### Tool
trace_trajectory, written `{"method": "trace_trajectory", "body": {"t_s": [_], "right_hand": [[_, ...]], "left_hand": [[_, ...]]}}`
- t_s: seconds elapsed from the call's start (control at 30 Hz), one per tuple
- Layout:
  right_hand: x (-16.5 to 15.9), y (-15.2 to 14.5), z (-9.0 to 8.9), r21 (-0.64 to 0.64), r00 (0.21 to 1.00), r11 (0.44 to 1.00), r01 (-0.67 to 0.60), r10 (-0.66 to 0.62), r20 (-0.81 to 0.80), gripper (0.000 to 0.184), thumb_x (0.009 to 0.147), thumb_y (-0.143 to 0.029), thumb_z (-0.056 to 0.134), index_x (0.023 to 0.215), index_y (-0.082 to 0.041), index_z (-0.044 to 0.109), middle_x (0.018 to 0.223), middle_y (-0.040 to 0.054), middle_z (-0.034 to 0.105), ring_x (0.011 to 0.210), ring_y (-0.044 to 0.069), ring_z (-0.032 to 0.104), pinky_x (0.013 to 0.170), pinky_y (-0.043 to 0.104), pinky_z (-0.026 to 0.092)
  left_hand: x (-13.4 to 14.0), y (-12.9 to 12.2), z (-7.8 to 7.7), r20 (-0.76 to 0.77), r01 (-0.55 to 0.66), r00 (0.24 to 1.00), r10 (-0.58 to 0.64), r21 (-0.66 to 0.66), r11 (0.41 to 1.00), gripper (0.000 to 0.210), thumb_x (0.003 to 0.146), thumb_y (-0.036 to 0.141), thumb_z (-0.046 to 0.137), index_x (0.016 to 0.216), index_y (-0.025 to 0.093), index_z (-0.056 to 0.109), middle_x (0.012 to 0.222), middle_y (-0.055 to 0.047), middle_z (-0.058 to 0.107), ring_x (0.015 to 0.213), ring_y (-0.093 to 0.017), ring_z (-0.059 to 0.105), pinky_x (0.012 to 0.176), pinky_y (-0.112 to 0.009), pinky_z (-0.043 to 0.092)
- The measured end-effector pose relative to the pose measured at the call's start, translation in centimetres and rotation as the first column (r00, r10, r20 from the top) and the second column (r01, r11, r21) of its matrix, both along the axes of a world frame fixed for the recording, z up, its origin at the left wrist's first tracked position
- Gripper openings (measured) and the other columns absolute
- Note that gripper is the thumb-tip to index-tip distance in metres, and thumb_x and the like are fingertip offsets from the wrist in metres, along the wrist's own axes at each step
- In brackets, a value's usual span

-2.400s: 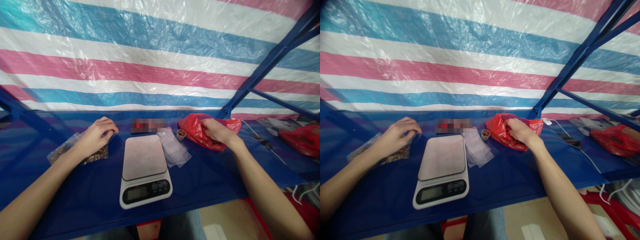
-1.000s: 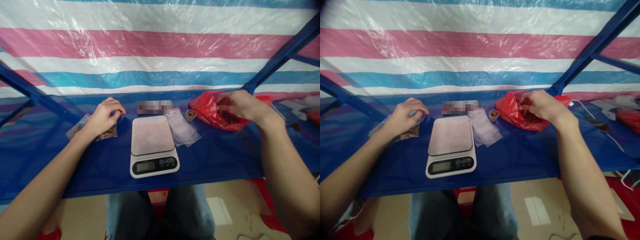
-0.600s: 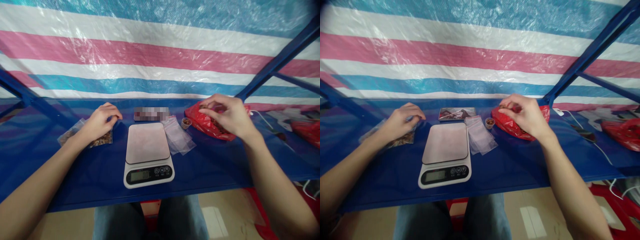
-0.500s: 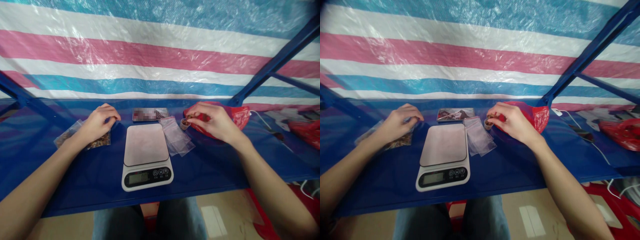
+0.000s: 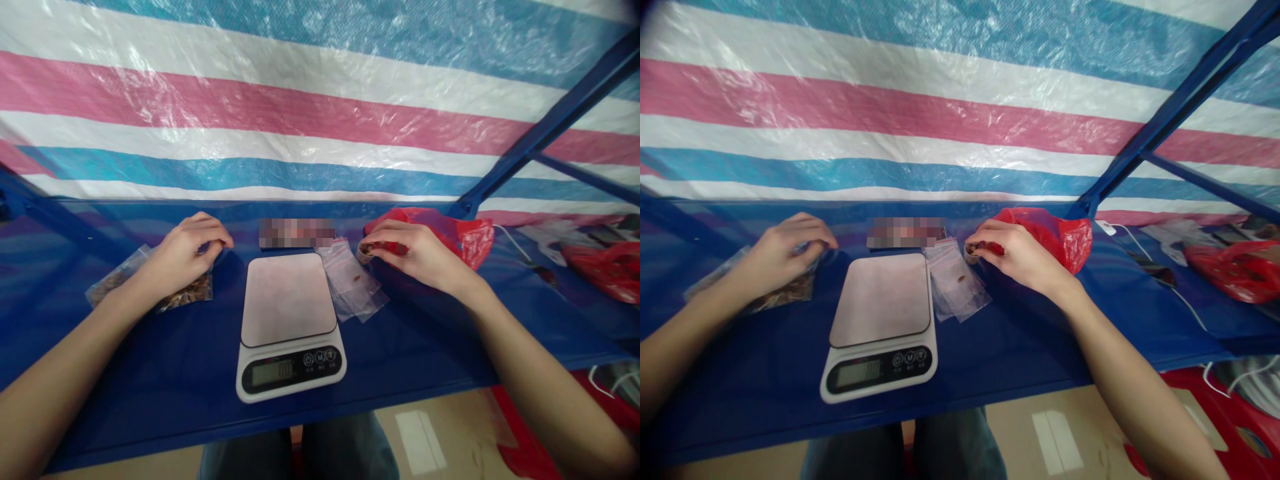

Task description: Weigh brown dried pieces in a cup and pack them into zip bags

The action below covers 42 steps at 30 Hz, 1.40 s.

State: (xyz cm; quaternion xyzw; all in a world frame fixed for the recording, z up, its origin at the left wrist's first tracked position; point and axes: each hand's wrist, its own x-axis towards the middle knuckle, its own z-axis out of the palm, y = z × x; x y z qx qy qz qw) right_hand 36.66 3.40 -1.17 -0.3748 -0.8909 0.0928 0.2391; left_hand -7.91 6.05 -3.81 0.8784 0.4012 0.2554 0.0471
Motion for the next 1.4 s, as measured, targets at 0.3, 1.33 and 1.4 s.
{"method": "trace_trajectory", "body": {"t_s": [0.3, 1.33, 1.4], "right_hand": [[0.2, 0.1, -0.1, 0.018, 0.997, 1.0, 0.016, -0.014, -0.071, 0.02, 0.103, -0.02, 0.063, 0.107, -0.023, 0.083, 0.108, 0.0092, 0.08, 0.097, 0.024, 0.076, 0.085, 0.038, 0.061], [-1.4, -1.1, -0.5, -0.024, 0.984, 0.984, -0.176, 0.175, -0.038, 0.015, 0.102, -0.021, 0.07, 0.109, -0.026, 0.081, 0.11, 0.0081, 0.071, 0.103, 0.023, 0.067, 0.089, 0.037, 0.056], [-1.6, -1.3, -0.6, -0.027, 0.982, 0.983, -0.183, 0.184, 0.049, 0.011, 0.101, -0.023, 0.072, 0.107, -0.025, 0.081, 0.108, 0.0082, 0.068, 0.102, 0.024, 0.063, 0.089, 0.037, 0.053]], "left_hand": [[0.1, 0.0, 0.0, 0.017, -0.004, 1.0, 0.004, -0.017, 1.0, 0.026, 0.099, 0.02, 0.048, 0.085, 0.023, 0.07, 0.089, -0.004, 0.077, 0.095, -0.025, 0.064, 0.092, -0.042, 0.049], [0.0, -0.1, -0.1, 0.008, 0.003, 1.0, -0.003, -0.015, 1.0, 0.027, 0.101, 0.02, 0.049, 0.087, 0.022, 0.072, 0.092, -0.005, 0.077, 0.097, -0.025, 0.065, 0.092, -0.042, 0.05], [0.0, -0.1, -0.1, 0.004, -0.002, 1.0, 0.003, -0.014, 1.0, 0.027, 0.101, 0.02, 0.049, 0.086, 0.022, 0.072, 0.092, -0.004, 0.077, 0.097, -0.025, 0.065, 0.092, -0.041, 0.05]]}}
